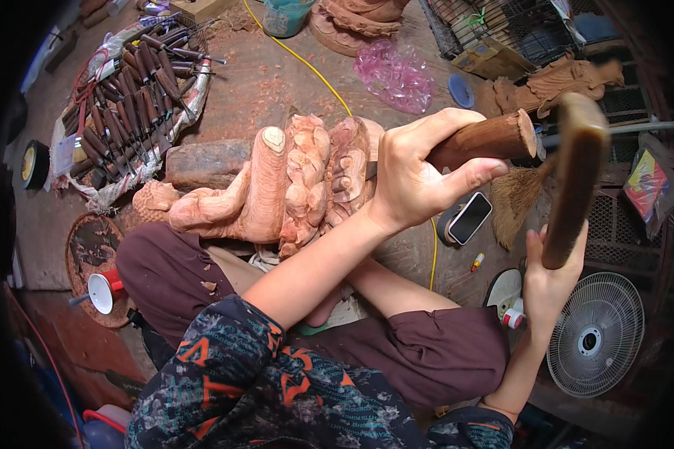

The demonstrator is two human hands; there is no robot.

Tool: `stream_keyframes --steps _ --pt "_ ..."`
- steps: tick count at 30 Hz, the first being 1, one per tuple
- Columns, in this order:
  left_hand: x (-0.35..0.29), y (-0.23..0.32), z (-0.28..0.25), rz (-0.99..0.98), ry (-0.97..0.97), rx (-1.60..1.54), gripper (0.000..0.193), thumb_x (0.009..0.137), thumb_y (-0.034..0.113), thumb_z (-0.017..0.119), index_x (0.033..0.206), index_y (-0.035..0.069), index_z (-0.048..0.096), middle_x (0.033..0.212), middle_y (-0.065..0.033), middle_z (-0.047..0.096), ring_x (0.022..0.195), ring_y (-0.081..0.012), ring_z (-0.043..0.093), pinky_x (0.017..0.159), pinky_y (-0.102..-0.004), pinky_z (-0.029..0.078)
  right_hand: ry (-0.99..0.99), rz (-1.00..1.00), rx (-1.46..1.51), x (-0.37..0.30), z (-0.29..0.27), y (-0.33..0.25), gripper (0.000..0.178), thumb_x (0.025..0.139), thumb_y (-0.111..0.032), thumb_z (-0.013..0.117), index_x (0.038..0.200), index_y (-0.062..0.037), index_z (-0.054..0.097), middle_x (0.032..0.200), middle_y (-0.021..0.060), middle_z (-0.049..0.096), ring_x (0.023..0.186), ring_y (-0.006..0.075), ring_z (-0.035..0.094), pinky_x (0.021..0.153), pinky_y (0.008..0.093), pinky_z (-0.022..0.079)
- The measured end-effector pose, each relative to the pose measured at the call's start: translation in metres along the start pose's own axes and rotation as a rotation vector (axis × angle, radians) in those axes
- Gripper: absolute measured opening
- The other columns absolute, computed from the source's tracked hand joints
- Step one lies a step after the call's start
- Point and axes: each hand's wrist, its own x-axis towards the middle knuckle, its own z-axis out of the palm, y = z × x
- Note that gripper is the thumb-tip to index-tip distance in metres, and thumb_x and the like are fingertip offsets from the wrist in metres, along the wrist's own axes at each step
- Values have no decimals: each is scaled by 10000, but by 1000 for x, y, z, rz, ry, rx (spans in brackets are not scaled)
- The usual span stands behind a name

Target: The person is carving a large wooden sculpture of a reclining figure using a chisel and a wooden mallet. They repeatedly strike the chisel to shape the wood, occasionally switching tools from a nearby collection.

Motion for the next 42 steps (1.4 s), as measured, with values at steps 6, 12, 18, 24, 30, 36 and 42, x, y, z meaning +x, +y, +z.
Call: stream_keyframes --steps 6,12,18,24,30,36,42 --pt "-9 13 2 108 11 68 394 697 334 803 924 40 672 745 -105 655 637 -228 651 588 -320 509 -62 20 -34 -6 3 -2 430 819 62 644 1210 3 476 891 3 525 788 73 510 726 222 439" --pt "-18 21 6 92 -84 73 414 671 313 812 956 52 664 743 -96 637 620 -260 635 566 -322 498 -59 9 127 -13 -3 0 458 812 10 665 1225 -7 467 848 -6 521 763 73 497 708 214 413" --pt "-19 21 7 61 -57 110 402 697 300 810 962 37 661 773 -110 655 648 -257 651 580 -319 502 -29 -26 195 -13 -4 -5 650 799 62 624 1397 -12 380 799 -8 514 724 59 481 687 193 400" --pt "-9 19 11 -18 -8 117 395 722 314 802 949 24 658 793 -118 674 688 -238 675 603 -309 514 -11 13 253 -13 -8 -4 652 796 74 609 1398 -13 373 801 -3 517 730 60 484 699 190 398" --pt "-12 16 13 -22 15 55 381 690 382 792 897 90 662 744 -79 652 654 -272 651 549 -335 492 23 -43 -10 -16 -5 11 590 811 69 628 1360 -16 430 862 -9 514 772 51 476 715 185 395" --pt "-13 17 12 10 62 -8 383 683 356 800 903 75 660 760 -81 658 663 -265 653 565 -335 499 81 -79 189 -11 -9 -2 539 835 51 606 1342 -28 440 842 -5 520 687 49 478 635 193 414" --pt "-15 17 7 -1 50 -47 375 683 342 803 896 69 660 756 -84 657 664 -262 656 576 -328 504 64 -95 116 -15 -15 -8 543 835 60 598 1347 -29 440 867 13 526 718 57 501 663 204 428"
